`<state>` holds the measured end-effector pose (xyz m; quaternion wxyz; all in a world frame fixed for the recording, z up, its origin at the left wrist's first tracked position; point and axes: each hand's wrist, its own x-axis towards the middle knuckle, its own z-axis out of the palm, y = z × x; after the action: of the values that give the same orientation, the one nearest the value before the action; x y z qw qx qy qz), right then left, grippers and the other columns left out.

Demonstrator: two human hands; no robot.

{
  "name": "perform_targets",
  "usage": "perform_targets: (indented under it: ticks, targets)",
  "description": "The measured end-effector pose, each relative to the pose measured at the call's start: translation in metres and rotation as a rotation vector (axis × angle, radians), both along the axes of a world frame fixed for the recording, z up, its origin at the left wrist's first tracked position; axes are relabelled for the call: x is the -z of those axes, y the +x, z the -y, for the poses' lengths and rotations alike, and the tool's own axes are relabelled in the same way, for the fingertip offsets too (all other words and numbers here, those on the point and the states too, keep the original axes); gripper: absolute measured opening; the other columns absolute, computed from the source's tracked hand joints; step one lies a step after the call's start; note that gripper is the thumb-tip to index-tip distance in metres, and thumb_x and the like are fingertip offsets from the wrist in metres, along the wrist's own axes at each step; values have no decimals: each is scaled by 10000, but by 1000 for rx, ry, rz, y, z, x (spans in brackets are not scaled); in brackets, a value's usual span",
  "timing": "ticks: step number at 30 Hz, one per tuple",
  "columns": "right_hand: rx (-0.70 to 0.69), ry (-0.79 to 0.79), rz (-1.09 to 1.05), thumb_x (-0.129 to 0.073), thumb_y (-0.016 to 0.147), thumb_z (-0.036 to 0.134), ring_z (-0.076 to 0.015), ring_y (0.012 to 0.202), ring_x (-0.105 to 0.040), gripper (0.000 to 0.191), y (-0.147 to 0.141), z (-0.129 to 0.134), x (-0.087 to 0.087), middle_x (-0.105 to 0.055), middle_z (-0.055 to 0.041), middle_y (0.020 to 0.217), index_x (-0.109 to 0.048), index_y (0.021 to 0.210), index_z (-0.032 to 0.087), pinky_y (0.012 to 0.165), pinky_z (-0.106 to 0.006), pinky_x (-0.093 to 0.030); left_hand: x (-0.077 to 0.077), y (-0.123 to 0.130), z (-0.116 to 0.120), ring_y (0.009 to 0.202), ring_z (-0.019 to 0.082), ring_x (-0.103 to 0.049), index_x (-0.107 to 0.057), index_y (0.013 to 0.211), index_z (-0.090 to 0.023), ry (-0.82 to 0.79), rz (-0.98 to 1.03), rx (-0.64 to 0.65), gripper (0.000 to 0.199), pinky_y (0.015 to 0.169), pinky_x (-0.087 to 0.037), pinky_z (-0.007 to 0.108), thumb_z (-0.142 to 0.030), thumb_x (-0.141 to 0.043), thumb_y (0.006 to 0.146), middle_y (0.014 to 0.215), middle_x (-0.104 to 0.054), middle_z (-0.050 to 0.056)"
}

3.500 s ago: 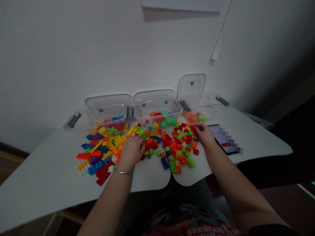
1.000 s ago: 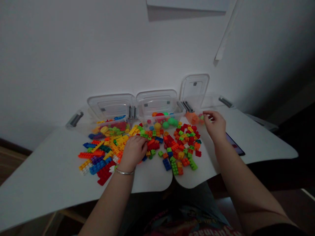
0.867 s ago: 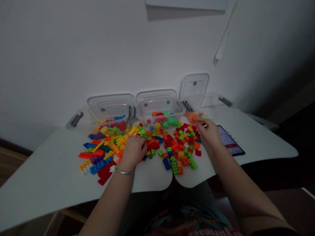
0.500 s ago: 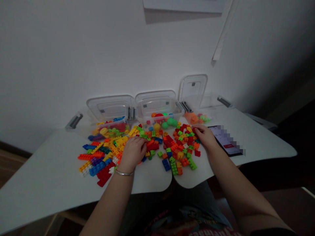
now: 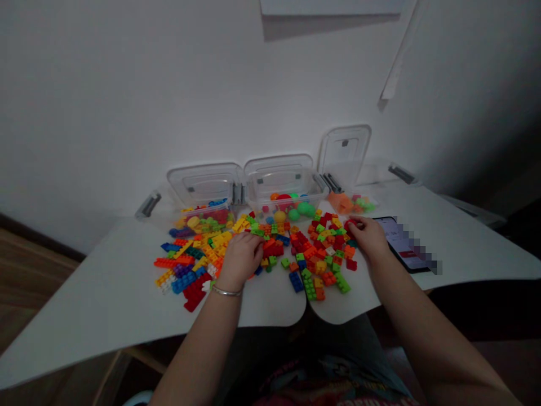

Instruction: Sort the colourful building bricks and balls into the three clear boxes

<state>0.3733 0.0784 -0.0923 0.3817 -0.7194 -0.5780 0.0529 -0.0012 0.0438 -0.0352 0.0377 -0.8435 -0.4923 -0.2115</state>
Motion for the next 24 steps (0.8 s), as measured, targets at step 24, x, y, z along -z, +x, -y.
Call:
perform_targets:
  ticks: [24]
  targets:
    - [-96, 161, -285, -647, 706, 408, -163, 669, -548, 295, -14, 5, -5, -684, -67, 915, -661, 900, 187, 697, -349, -492, 2, -1, 0, 920, 229, -632, -697, 953, -172, 16, 1, 77, 209, 907, -508, 401, -148, -507, 871, 958, -727, 67]
